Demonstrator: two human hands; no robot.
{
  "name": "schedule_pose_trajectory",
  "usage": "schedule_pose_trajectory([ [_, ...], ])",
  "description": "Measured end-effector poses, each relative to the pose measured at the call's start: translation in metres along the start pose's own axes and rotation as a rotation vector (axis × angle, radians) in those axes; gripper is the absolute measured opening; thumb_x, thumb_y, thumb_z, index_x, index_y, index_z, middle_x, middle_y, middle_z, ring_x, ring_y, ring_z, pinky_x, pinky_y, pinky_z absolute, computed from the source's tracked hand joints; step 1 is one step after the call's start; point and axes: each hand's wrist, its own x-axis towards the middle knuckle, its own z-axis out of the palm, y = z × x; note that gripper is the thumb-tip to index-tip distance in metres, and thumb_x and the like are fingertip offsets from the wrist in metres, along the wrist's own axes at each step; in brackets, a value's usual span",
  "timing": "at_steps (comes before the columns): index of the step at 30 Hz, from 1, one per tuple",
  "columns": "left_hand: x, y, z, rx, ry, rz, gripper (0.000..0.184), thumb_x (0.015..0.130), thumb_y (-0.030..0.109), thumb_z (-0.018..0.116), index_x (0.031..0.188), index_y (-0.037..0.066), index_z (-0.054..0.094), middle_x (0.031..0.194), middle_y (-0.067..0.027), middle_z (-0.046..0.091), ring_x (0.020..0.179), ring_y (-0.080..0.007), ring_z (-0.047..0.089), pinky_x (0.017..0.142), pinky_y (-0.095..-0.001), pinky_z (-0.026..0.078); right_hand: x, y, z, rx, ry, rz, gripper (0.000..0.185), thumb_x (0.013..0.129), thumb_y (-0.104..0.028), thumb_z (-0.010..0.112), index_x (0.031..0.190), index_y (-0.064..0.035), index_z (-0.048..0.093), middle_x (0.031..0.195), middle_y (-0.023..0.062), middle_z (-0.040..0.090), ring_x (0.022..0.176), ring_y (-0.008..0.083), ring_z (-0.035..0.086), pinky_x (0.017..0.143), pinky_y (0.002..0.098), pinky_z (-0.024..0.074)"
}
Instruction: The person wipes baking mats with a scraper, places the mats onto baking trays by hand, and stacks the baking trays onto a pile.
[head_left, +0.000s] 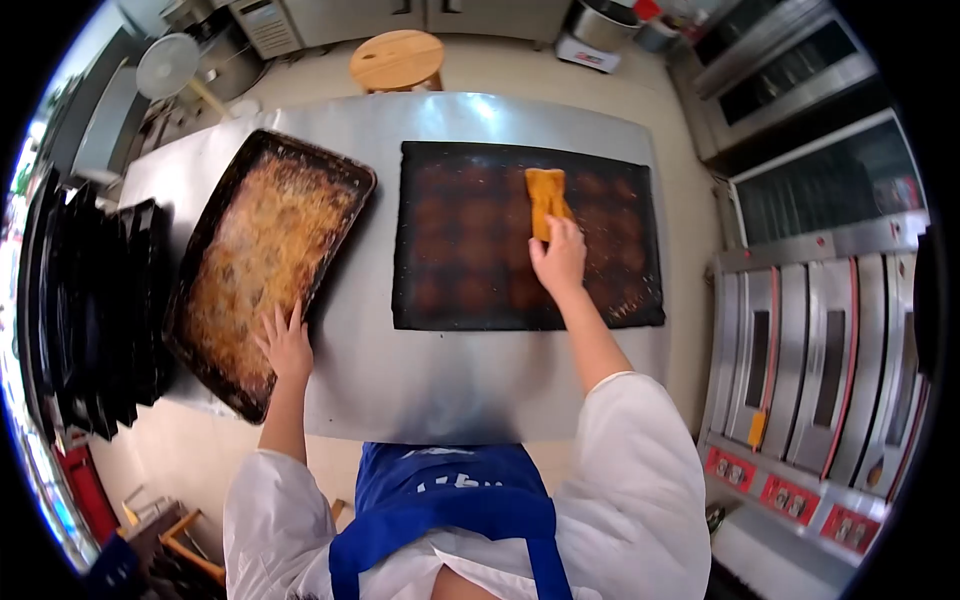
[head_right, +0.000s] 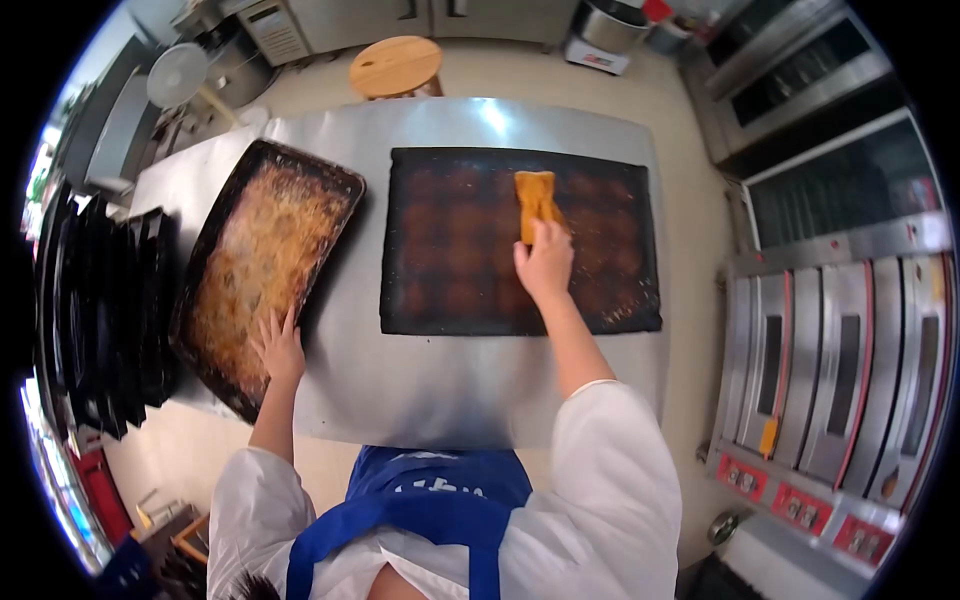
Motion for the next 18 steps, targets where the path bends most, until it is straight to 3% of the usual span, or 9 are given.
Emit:
schedule_pose_trajectory([
  [3, 0.029, 0.015, -0.006, 0.067, 0.021, -0.134, 0.059, 0.097, 0.032, 0.058, 0.152, 0.031, 0.038, 0.157, -0.0117, 0.035, 0.147, -0.0364, 0.026, 0.115, -0.0635, 0.019, 0.034, 0.015, 0.026, -0.123, 0.081, 0.043, 0.069, 0.079, -0.032, 0.077, 0.139, -0.0122, 0.049, 0.131, 0.0224, 0.052, 0.119, 0.0431, 0.051, 0.098, 0.0528, 0.0428],
  [6, 0.036, 0.051, -0.027, -0.018, 0.251, 0.036, 0.063, 0.094, 0.033, 0.063, 0.151, 0.024, 0.039, 0.152, -0.0132, 0.042, 0.141, -0.0384, 0.034, 0.111, -0.0581, 0.028, 0.055, 0.025, 0.041, -0.130, 0.043, 0.149, 0.075, 0.078, -0.033, 0.078, 0.141, -0.0114, 0.046, 0.128, 0.0204, 0.054, 0.116, 0.0407, 0.054, 0.095, 0.0524, 0.0443],
  [7, 0.034, 0.070, -0.030, -0.131, 0.216, 0.168, 0.062, 0.092, 0.032, 0.066, 0.148, 0.019, 0.044, 0.147, -0.0135, 0.046, 0.133, -0.0365, 0.043, 0.106, -0.0531, 0.035, 0.061, 0.030, 0.040, -0.059, -0.079, 0.201, 0.079, 0.076, -0.033, 0.080, 0.142, -0.0078, 0.044, 0.120, 0.0174, 0.058, 0.110, 0.0379, 0.057, 0.091, 0.0530, 0.0458],
  [8, 0.029, 0.088, -0.032, -0.243, 0.172, 0.302, 0.061, 0.089, 0.032, 0.069, 0.144, 0.015, 0.048, 0.142, -0.0137, 0.051, 0.124, -0.0347, 0.052, 0.101, -0.0481, 0.042, 0.059, 0.035, 0.046, -0.095, -0.017, 0.155, 0.075, 0.078, -0.027, 0.078, 0.141, -0.0039, 0.044, 0.110, 0.0148, 0.062, 0.103, 0.0357, 0.059, 0.086, 0.0507, 0.0484],
  [10, 0.020, 0.132, -0.023, -0.534, -0.230, 0.223, 0.050, 0.086, 0.028, 0.073, 0.131, 0.011, 0.060, 0.130, -0.0122, 0.059, 0.100, -0.0294, 0.065, 0.087, -0.0416, 0.051, 0.055, 0.052, 0.067, -0.065, -0.020, 0.139, 0.069, 0.080, -0.021, 0.075, 0.140, -0.0022, 0.045, 0.105, 0.0156, 0.064, 0.101, 0.0362, 0.060, 0.086, 0.0480, 0.0503],
  [12, 0.016, 0.157, -0.013, -0.563, -0.191, 0.230, 0.044, 0.085, 0.026, 0.073, 0.125, 0.009, 0.064, 0.124, -0.0114, 0.062, 0.090, -0.0279, 0.066, 0.082, -0.0401, 0.052, 0.049, 0.049, 0.057, 0.049, -0.024, 0.191, 0.065, 0.081, -0.015, 0.072, 0.139, -0.0015, 0.046, 0.103, 0.0160, 0.064, 0.101, 0.0354, 0.060, 0.087, 0.0458, 0.0511],
  [13, 0.010, 0.165, -0.007, -0.596, -0.147, 0.206, 0.039, 0.085, 0.024, 0.074, 0.120, 0.008, 0.067, 0.118, -0.0105, 0.065, 0.080, -0.0264, 0.067, 0.077, -0.0387, 0.054, 0.044, 0.051, 0.047, 0.091, -0.081, 0.213, 0.065, 0.082, -0.016, 0.069, 0.141, -0.0025, 0.044, 0.111, 0.0193, 0.064, 0.105, 0.0377, 0.061, 0.091, 0.0473, 0.0503],
  [16, -0.009, 0.172, -0.024, -0.683, -0.066, 0.115, 0.036, 0.085, 0.022, 0.073, 0.117, 0.007, 0.068, 0.109, -0.0107, 0.069, 0.082, -0.0269, 0.069, 0.077, -0.0376, 0.054, 0.011, 0.047, 0.013, 0.266, -0.042, 0.326, 0.067, 0.084, -0.016, 0.066, 0.145, -0.0049, 0.041, 0.121, 0.0237, 0.063, 0.108, 0.0415, 0.061, 0.092, 0.0483, 0.0498],
  [18, -0.022, 0.166, -0.015, -0.791, -0.140, 0.017, 0.032, 0.085, 0.023, 0.073, 0.113, 0.007, 0.070, 0.093, -0.0106, 0.073, 0.083, -0.0248, 0.070, 0.078, -0.0366, 0.054, -0.024, 0.040, -0.009, 0.374, -0.027, 0.391, 0.066, 0.086, -0.016, 0.063, 0.147, -0.0075, 0.039, 0.126, 0.0241, 0.062, 0.111, 0.0439, 0.061, 0.094, 0.0479, 0.0496],
])
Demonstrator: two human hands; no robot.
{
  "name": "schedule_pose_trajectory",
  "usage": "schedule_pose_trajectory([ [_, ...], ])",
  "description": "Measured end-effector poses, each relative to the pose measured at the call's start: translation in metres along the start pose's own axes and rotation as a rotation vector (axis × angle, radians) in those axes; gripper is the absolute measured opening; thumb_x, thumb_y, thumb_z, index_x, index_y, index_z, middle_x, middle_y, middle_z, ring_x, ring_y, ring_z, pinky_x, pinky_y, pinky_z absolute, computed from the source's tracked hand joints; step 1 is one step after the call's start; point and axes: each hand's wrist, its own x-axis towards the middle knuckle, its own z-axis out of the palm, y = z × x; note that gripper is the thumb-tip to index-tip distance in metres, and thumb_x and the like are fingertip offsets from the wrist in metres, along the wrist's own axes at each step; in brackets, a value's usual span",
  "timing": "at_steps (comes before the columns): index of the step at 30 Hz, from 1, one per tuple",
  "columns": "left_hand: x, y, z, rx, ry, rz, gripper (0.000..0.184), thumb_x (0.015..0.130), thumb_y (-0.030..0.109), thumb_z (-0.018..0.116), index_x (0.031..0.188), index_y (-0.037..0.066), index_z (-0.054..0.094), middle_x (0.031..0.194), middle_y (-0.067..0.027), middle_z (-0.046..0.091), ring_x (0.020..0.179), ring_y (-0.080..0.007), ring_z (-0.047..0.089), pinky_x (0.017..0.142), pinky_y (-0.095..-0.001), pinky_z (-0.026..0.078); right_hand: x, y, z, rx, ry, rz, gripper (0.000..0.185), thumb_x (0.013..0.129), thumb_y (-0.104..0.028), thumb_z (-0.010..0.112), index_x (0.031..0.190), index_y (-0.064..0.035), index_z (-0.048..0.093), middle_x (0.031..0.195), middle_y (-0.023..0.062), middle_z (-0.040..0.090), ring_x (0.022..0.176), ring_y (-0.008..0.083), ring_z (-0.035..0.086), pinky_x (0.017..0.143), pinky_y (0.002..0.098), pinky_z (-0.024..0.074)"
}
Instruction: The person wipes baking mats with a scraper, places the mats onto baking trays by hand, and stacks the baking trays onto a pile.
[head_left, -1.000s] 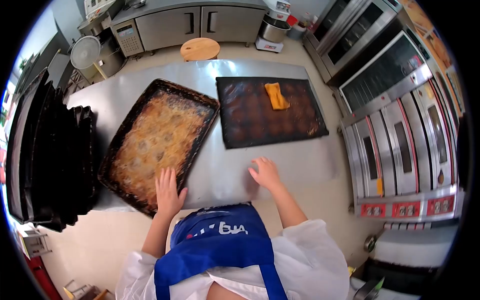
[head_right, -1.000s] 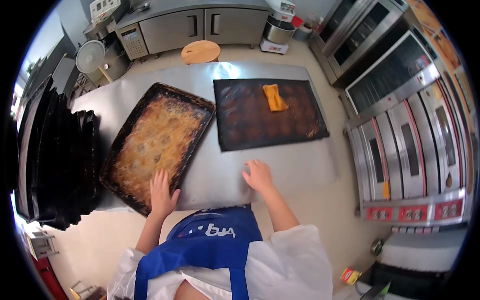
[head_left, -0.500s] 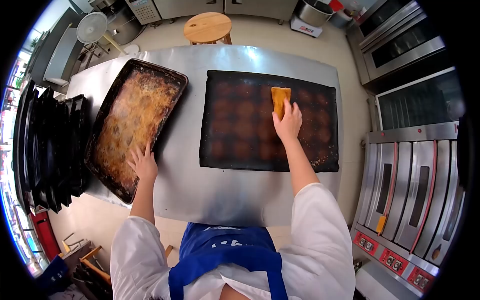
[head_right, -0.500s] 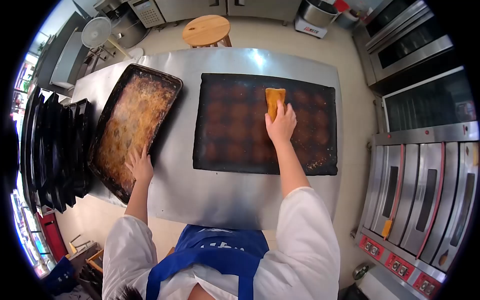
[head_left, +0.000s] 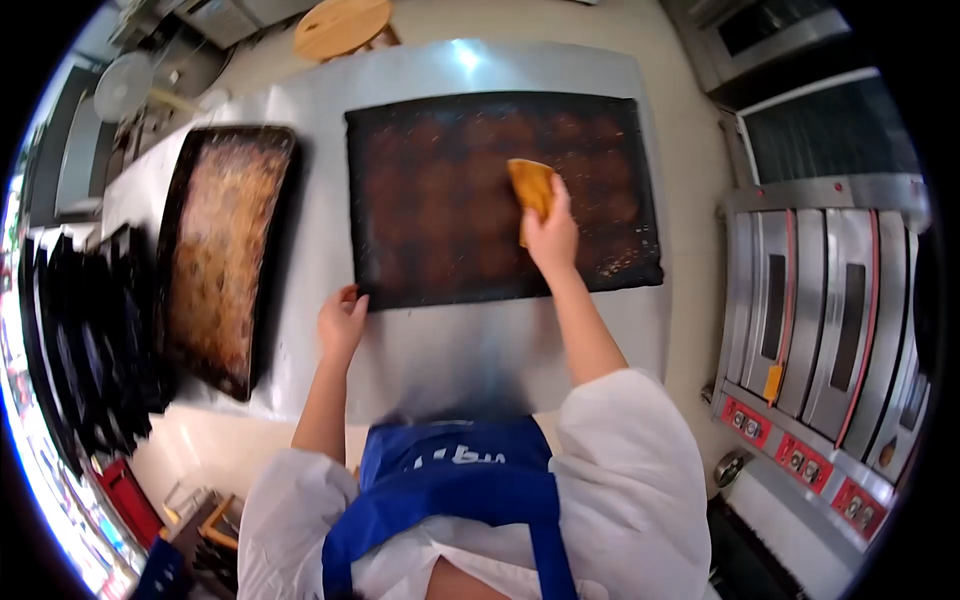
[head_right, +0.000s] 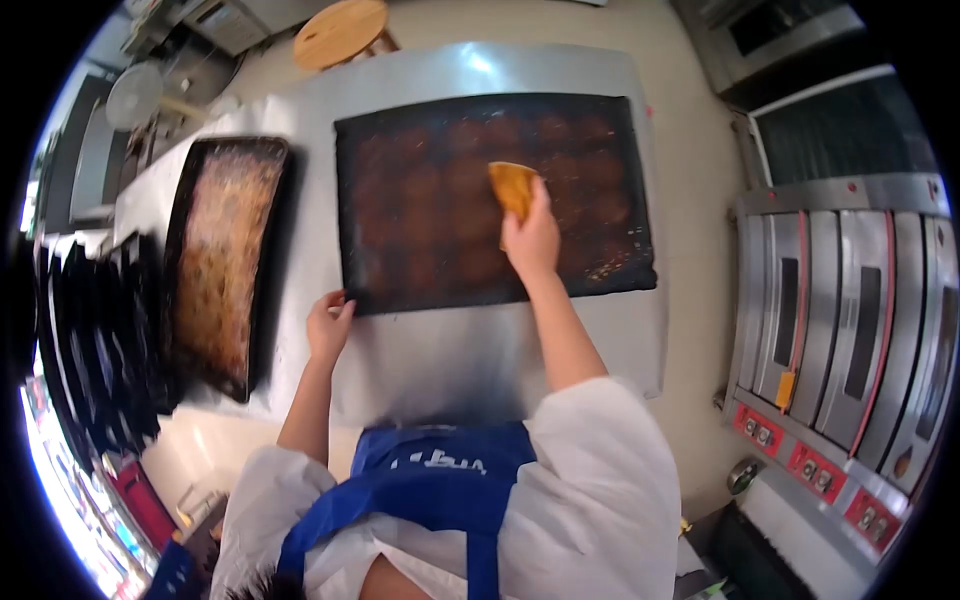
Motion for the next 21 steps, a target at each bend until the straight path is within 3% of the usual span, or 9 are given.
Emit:
schedule_pose_trajectory([
  [2, -0.014, -0.007, 0.001, -0.060, -0.026, -0.079, 0.031, 0.085, 0.026, 0.074, 0.110, 0.008, 0.070, 0.091, -0.0092, 0.073, 0.081, -0.0242, 0.069, 0.077, -0.0370, 0.054, -0.056, 0.008, -0.016, 0.109, -0.018, 0.086, 0.061, 0.089, -0.017, 0.063, 0.146, -0.0077, 0.041, 0.131, 0.0224, 0.060, 0.116, 0.0401, 0.061, 0.097, 0.0430, 0.0494],
  [5, -0.008, -0.027, 0.007, -0.048, -0.109, -0.096, 0.032, 0.084, 0.029, 0.075, 0.108, 0.009, 0.070, 0.090, -0.0086, 0.073, 0.082, -0.0242, 0.069, 0.076, -0.0370, 0.053, -0.120, -0.008, -0.016, 0.128, -0.023, 0.036, 0.057, 0.090, -0.014, 0.064, 0.143, -0.0041, 0.044, 0.132, 0.0210, 0.060, 0.120, 0.0372, 0.060, 0.101, 0.0402, 0.0471],
  [8, -0.017, 0.002, -0.012, 0.112, -0.095, 0.015, 0.030, 0.085, 0.031, 0.074, 0.104, 0.009, 0.071, 0.089, -0.0067, 0.073, 0.083, -0.0238, 0.069, 0.075, -0.0366, 0.053, -0.163, -0.035, -0.015, 0.187, -0.083, 0.103, 0.057, 0.089, -0.013, 0.064, 0.142, -0.0036, 0.045, 0.133, 0.0217, 0.060, 0.121, 0.0370, 0.059, 0.101, 0.0394, 0.0465],
  [19, -0.016, -0.014, -0.003, 0.104, -0.259, -0.030, 0.033, 0.081, 0.041, 0.074, 0.097, 0.012, 0.074, 0.090, -0.0045, 0.074, 0.090, -0.0236, 0.070, 0.080, -0.0378, 0.055, -0.221, -0.090, -0.013, 0.233, -0.069, 0.057, 0.057, 0.089, -0.014, 0.064, 0.141, -0.0036, 0.045, 0.130, 0.0225, 0.061, 0.120, 0.0368, 0.060, 0.100, 0.0401, 0.0474],
  [21, -0.014, -0.014, 0.000, 0.111, -0.295, -0.028, 0.031, 0.081, 0.040, 0.074, 0.094, 0.012, 0.074, 0.090, -0.0046, 0.074, 0.090, -0.0240, 0.070, 0.080, -0.0382, 0.055, -0.231, -0.088, -0.016, 0.235, -0.051, 0.074, 0.056, 0.090, -0.011, 0.064, 0.141, -0.0004, 0.045, 0.131, 0.0213, 0.059, 0.121, 0.0325, 0.058, 0.103, 0.0386, 0.0454],
])
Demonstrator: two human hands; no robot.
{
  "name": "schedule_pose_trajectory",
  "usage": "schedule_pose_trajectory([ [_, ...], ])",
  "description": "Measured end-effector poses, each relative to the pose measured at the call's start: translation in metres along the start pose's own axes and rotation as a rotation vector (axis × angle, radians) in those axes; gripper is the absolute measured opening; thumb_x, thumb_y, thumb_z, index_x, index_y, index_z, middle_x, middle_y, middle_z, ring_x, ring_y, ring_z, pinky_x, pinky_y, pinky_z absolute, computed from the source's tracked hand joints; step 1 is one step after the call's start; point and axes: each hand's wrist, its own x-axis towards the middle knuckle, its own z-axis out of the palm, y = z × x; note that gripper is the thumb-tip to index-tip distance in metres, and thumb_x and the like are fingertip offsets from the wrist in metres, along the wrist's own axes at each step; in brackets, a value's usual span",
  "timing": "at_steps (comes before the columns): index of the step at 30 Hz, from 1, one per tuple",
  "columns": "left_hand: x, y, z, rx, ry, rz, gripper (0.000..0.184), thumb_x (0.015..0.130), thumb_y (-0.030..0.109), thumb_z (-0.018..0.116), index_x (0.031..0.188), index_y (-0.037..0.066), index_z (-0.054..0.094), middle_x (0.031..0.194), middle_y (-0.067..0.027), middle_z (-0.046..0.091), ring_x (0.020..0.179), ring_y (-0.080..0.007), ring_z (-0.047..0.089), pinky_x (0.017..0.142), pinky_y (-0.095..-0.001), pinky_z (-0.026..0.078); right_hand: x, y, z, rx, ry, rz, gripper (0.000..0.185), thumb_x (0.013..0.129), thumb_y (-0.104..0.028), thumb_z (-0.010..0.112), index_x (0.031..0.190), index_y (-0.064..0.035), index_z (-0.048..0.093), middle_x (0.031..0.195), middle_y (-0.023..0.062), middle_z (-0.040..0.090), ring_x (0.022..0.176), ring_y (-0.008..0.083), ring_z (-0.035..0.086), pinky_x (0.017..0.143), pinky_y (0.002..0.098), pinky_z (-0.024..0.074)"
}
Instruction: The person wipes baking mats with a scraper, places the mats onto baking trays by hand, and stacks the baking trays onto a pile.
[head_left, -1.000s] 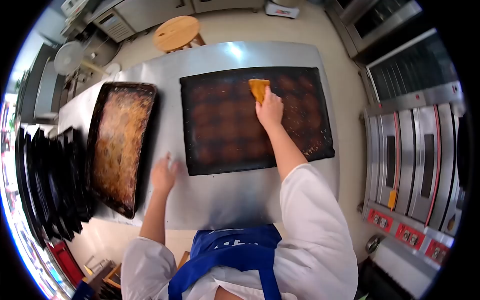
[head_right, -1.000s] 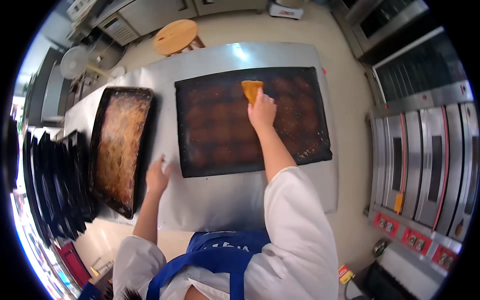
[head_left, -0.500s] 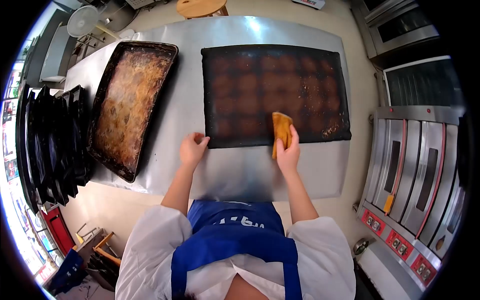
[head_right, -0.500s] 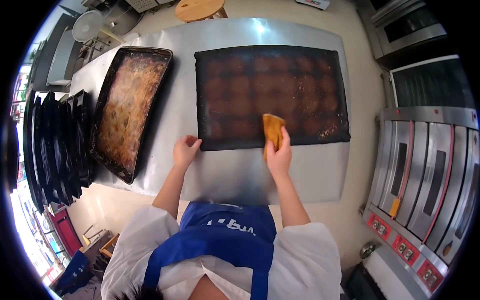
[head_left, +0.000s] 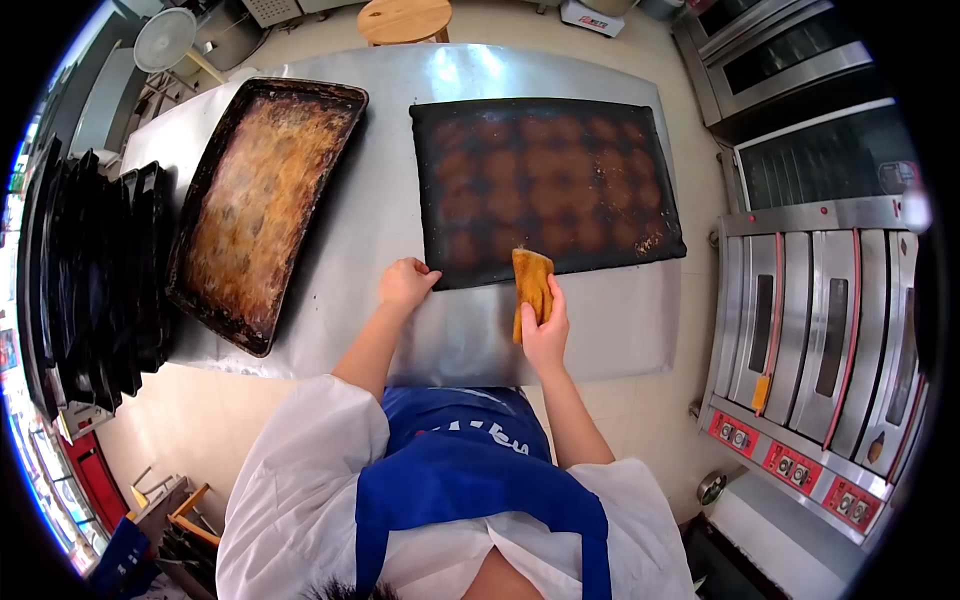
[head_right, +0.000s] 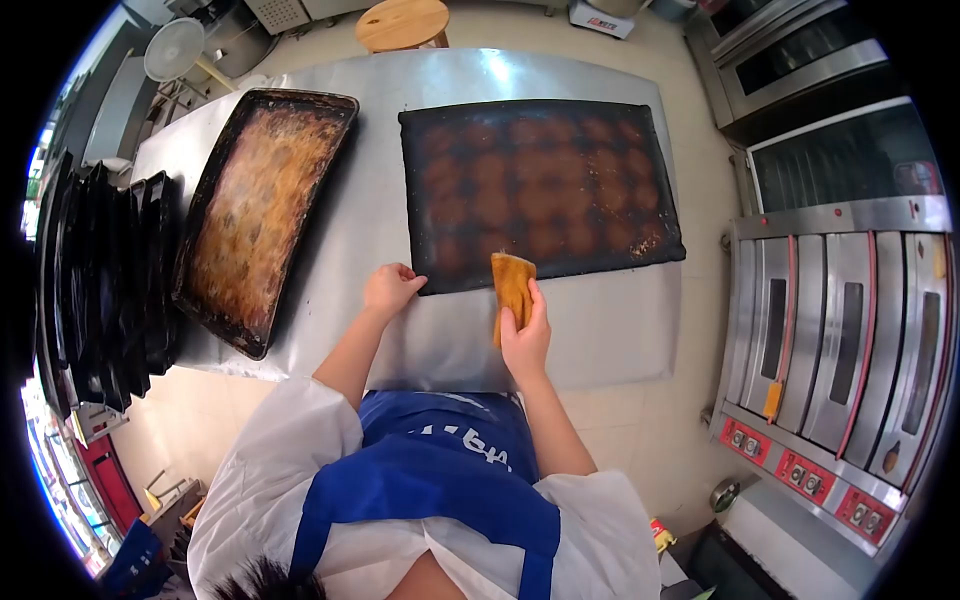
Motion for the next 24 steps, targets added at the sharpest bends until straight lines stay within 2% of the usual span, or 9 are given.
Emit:
schedule_pose_trajectory([
  [3, 0.011, 0.006, 0.005, -0.043, -0.082, 0.037, 0.027, 0.082, 0.033, 0.072, 0.086, 0.007, 0.074, 0.085, -0.0068, 0.073, 0.085, -0.0223, 0.070, 0.075, -0.0363, 0.054, -0.011, 0.002, -0.007, -0.020, 0.036, 0.044, 0.057, 0.090, -0.012, 0.064, 0.141, -0.0004, 0.045, 0.133, 0.0213, 0.059, 0.123, 0.0325, 0.058, 0.104, 0.0388, 0.0446],
  [5, 0.024, 0.016, 0.006, -0.423, 0.010, 0.190, 0.023, 0.082, 0.027, 0.069, 0.082, 0.004, 0.072, 0.076, -0.0084, 0.070, 0.075, -0.0184, 0.068, 0.069, -0.0337, 0.052, -0.014, 0.001, -0.013, -0.015, 0.057, 0.065, 0.056, 0.090, -0.012, 0.064, 0.141, -0.0005, 0.045, 0.133, 0.0211, 0.058, 0.123, 0.0323, 0.057, 0.104, 0.0387, 0.0444],
  [7, 0.032, 0.052, -0.017, -0.676, -0.026, 0.138, 0.022, 0.087, 0.025, 0.065, 0.084, 0.003, 0.068, 0.067, -0.0041, 0.062, 0.061, -0.0151, 0.059, 0.060, -0.0327, 0.048, -0.014, -0.003, -0.020, -0.007, 0.076, 0.086, 0.056, 0.090, -0.012, 0.064, 0.141, -0.0006, 0.045, 0.134, 0.0210, 0.058, 0.124, 0.0322, 0.057, 0.104, 0.0386, 0.0441],
  [8, 0.025, 0.078, -0.045, -0.841, -0.193, 0.028, 0.019, 0.091, 0.026, 0.063, 0.098, 0.008, 0.063, 0.072, 0.0028, 0.054, 0.064, -0.0068, 0.050, 0.056, -0.0260, 0.043, -0.011, -0.007, -0.023, -0.009, 0.099, 0.075, 0.055, 0.090, -0.014, 0.064, 0.141, -0.0019, 0.045, 0.131, 0.0220, 0.060, 0.121, 0.0345, 0.059, 0.102, 0.0389, 0.0459],
  [9, 0.017, 0.105, -0.066, -0.919, -0.180, 0.012, 0.024, 0.093, 0.027, 0.060, 0.107, 0.008, 0.061, 0.084, 0.0007, 0.058, 0.068, -0.0092, 0.056, 0.057, -0.0266, 0.047, -0.007, -0.010, -0.026, -0.009, 0.121, 0.062, 0.055, 0.090, -0.016, 0.063, 0.140, -0.0032, 0.046, 0.129, 0.0230, 0.062, 0.118, 0.0368, 0.061, 0.100, 0.0392, 0.0477],
  [14, -0.016, 0.149, -0.131, -1.263, -0.237, 0.122, 0.023, 0.097, 0.024, 0.054, 0.111, 0.006, 0.056, 0.093, -0.0059, 0.063, 0.075, -0.0147, 0.063, 0.065, -0.0341, 0.055, 0.014, -0.031, -0.042, 0.037, 0.251, -0.045, 0.055, 0.090, -0.012, 0.063, 0.141, -0.0020, 0.046, 0.133, 0.0207, 0.059, 0.119, 0.0325, 0.061, 0.100, 0.0383, 0.0473],
  [17, -0.053, 0.098, -0.140, -1.180, -0.275, 0.120, 0.021, 0.099, 0.022, 0.051, 0.111, 0.005, 0.054, 0.093, -0.0071, 0.063, 0.077, -0.0171, 0.066, 0.068, -0.0377, 0.057, 0.019, -0.030, -0.044, 0.118, 0.327, -0.133, 0.054, 0.090, -0.007, 0.062, 0.141, 0.0007, 0.045, 0.136, 0.0186, 0.057, 0.118, 0.0285, 0.059, 0.100, 0.0379, 0.0470],
  [21, -0.083, -0.018, -0.082, -1.094, -0.241, -0.181, 0.020, 0.101, 0.025, 0.052, 0.109, 0.007, 0.051, 0.098, -0.0079, 0.062, 0.080, -0.0227, 0.071, 0.064, -0.0346, 0.059, 0.017, -0.023, -0.019, 0.160, 0.345, -0.326, 0.051, 0.089, -0.004, 0.060, 0.138, 0.0024, 0.048, 0.129, 0.0190, 0.060, 0.112, 0.0290, 0.062, 0.097, 0.0389, 0.0490],
  [24, -0.093, -0.079, -0.025, -1.132, -0.178, -0.371, 0.037, 0.100, 0.026, 0.059, 0.125, 0.000, 0.053, 0.104, -0.0108, 0.066, 0.082, -0.0225, 0.072, 0.065, -0.0300, 0.059, 0.016, -0.024, 0.033, -0.073, -0.042, -0.582, 0.052, 0.080, -0.002, 0.063, 0.132, -0.0012, 0.055, 0.116, 0.0167, 0.064, 0.101, 0.0341, 0.063, 0.088, 0.0410, 0.0513],
])
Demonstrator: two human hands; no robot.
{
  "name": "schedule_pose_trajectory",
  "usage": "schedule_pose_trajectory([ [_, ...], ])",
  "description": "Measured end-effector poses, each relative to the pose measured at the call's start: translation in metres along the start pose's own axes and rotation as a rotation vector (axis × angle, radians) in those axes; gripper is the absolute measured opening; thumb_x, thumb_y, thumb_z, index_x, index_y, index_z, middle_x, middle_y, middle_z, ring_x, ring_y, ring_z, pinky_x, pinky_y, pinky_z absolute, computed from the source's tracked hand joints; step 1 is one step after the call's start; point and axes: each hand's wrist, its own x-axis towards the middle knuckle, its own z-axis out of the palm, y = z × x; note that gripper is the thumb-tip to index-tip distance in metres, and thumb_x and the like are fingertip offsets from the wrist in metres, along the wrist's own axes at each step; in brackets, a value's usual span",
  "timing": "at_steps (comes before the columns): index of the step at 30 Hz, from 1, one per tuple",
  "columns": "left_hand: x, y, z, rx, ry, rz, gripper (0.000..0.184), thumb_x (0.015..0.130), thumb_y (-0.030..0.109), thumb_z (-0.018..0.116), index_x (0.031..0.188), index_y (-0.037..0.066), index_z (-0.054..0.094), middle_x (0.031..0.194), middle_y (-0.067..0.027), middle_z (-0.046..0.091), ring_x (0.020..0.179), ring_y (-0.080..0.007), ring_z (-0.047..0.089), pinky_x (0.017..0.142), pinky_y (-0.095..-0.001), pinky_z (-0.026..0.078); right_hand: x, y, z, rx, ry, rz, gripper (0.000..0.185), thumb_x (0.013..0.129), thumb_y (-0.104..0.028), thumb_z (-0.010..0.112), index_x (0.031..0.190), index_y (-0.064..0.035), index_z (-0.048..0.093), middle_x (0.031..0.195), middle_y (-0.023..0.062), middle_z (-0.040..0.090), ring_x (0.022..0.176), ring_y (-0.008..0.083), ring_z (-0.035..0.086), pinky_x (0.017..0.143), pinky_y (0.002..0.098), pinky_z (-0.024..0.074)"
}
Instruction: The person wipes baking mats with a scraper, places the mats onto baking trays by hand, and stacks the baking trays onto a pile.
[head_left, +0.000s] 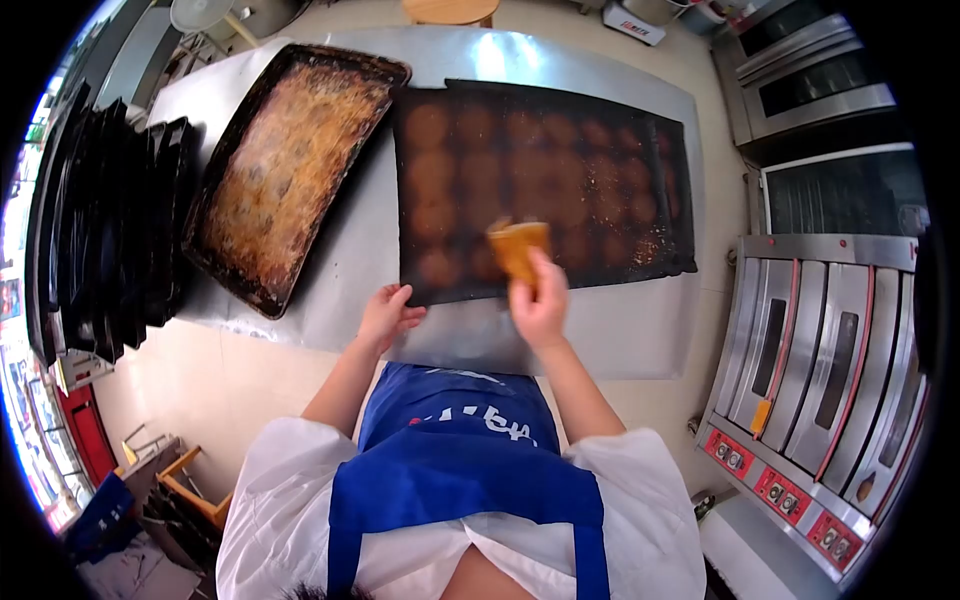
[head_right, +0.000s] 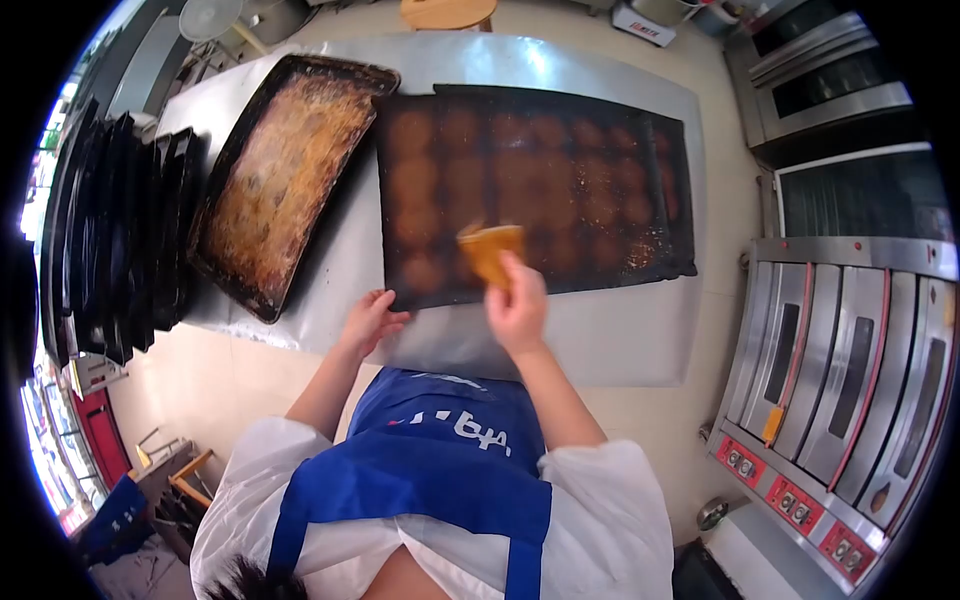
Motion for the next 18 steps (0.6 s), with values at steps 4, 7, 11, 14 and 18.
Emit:
schedule_pose_trajectory([
  [4, 0.001, -0.041, -0.018, 0.136, 0.003, -0.001, 0.034, 0.097, 0.025, 0.062, 0.112, -0.006, 0.063, 0.098, -0.0142, 0.070, 0.082, -0.0228, 0.073, 0.064, -0.0294, 0.059, -0.027, -0.023, 0.100, 0.064, -0.513, -0.189, 0.050, 0.079, -0.011, 0.066, 0.128, -0.0104, 0.061, 0.108, 0.0108, 0.063, 0.094, 0.0314, 0.060, 0.080, 0.0420, 0.0498],
  [7, 0.006, -0.050, -0.033, 0.409, 0.028, -0.057, 0.025, 0.096, 0.020, 0.061, 0.103, -0.003, 0.067, 0.089, -0.0108, 0.072, 0.076, -0.0196, 0.073, 0.062, -0.0282, 0.059, -0.052, -0.030, 0.136, -0.049, -0.606, -0.271, 0.046, 0.082, -0.017, 0.064, 0.128, -0.0154, 0.062, 0.106, 0.0080, 0.060, 0.095, 0.0276, 0.058, 0.080, 0.0411, 0.0466],
  [11, 0.015, -0.063, -0.036, 0.178, 0.147, -0.053, 0.019, 0.095, 0.017, 0.061, 0.097, 0.000, 0.069, 0.085, -0.0088, 0.073, 0.071, -0.0152, 0.071, 0.060, -0.0262, 0.056, -0.057, -0.013, 0.145, -0.340, -0.617, -0.304, 0.039, 0.084, -0.022, 0.062, 0.124, -0.0214, 0.063, 0.100, 0.0051, 0.056, 0.093, 0.0249, 0.056, 0.080, 0.0424, 0.0412],
  [14, 0.013, -0.059, -0.033, 0.173, 0.180, -0.050, 0.020, 0.095, 0.019, 0.061, 0.096, 0.001, 0.068, 0.087, -0.0093, 0.073, 0.073, -0.0155, 0.071, 0.062, -0.0268, 0.056, -0.006, 0.027, 0.096, -0.681, -0.593, 0.050, 0.032, 0.090, -0.027, 0.059, 0.122, -0.0218, 0.062, 0.092, 0.0084, 0.059, 0.084, 0.0305, 0.058, 0.069, 0.0482, 0.0416],
  [18, 0.011, -0.067, -0.033, 0.160, 0.204, -0.041, 0.020, 0.096, 0.020, 0.061, 0.095, 0.001, 0.068, 0.089, -0.0100, 0.074, 0.074, -0.0162, 0.072, 0.063, -0.0280, 0.057, 0.041, 0.148, -0.009, -1.128, -0.252, 0.258, 0.042, 0.091, -0.029, 0.061, 0.132, -0.0189, 0.053, 0.097, 0.0109, 0.060, 0.089, 0.0329, 0.059, 0.072, 0.0522, 0.0430],
])
